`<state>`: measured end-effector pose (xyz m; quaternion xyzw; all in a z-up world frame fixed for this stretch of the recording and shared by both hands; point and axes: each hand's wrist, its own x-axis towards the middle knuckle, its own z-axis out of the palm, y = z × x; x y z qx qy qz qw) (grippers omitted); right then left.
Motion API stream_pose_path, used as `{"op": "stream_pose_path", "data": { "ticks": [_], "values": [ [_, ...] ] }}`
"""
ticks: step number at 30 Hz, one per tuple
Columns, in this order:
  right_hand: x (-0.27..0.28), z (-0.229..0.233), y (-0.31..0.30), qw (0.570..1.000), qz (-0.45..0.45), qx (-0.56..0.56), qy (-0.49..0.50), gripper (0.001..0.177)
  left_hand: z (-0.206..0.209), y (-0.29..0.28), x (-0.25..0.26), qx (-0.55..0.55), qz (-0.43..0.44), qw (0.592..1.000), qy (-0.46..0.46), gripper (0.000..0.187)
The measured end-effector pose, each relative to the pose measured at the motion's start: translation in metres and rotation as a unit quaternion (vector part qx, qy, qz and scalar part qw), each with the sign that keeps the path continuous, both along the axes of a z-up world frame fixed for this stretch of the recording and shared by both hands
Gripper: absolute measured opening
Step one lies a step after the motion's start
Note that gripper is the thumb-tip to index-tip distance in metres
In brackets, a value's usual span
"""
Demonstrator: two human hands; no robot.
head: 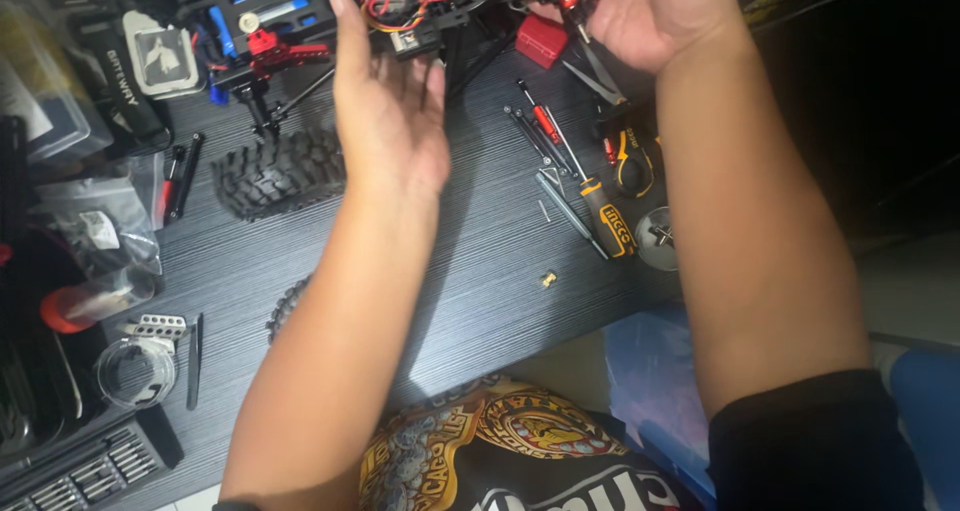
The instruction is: The person repairs an RC car by handling its parts and using tools. The person removes a wheel from the chassis and uses a screwdriver to manipulate the car's internal components.
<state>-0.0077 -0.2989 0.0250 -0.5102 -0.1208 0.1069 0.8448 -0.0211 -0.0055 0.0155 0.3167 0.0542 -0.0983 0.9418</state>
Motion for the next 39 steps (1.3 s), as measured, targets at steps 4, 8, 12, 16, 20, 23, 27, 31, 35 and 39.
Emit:
{"op": "stream_pose_path", "data": {
  "ticks": [4,8,12,16,20,23,27,31,35,39],
  "values": [
    [-0.010,-0.007,-0.008,1.000,0.015,-0.010,-0.018,0.066,0.005,0.000,-0.036,0.010,0.009,0.999,0.044,0.097],
    [-0.039,0.015,0.013,0.996,-0.088,0.028,0.011,0.080,0.011,0.002,-0.079,-0.001,-0.004,0.999,0.045,0.100],
    [-0.100,0.026,0.055,0.934,-0.355,-0.035,-0.005,0.058,0.012,0.008,-0.120,0.034,-0.037,0.996,0.076,0.078],
    [-0.136,0.004,0.096,0.853,-0.446,-0.239,-0.129,0.038,0.008,0.024,-0.143,0.081,-0.091,0.992,0.015,0.057],
    [-0.176,-0.023,0.162,0.822,-0.436,-0.355,-0.089,0.020,0.013,0.062,-0.156,0.361,-0.024,0.887,-0.287,0.030],
    [-0.192,-0.025,0.204,0.801,-0.367,-0.434,-0.188,0.023,0.022,0.094,-0.153,0.470,0.028,0.802,-0.369,0.019],
    [-0.191,-0.021,0.237,0.751,-0.300,-0.527,-0.262,0.029,0.022,0.130,-0.149,0.506,0.108,0.725,-0.455,0.012],
    [-0.180,-0.020,0.254,0.735,-0.308,-0.535,-0.281,0.024,0.015,0.163,-0.142,0.522,0.148,0.714,-0.442,0.012],
    [-0.175,-0.024,0.268,0.742,-0.293,-0.531,-0.285,0.022,0.010,0.189,-0.143,0.556,0.203,0.674,-0.443,0.016],
    [-0.176,-0.034,0.282,0.697,-0.284,-0.574,-0.322,0.024,0.005,0.205,-0.148,0.572,0.220,0.664,-0.429,0.021]
  ]
}}
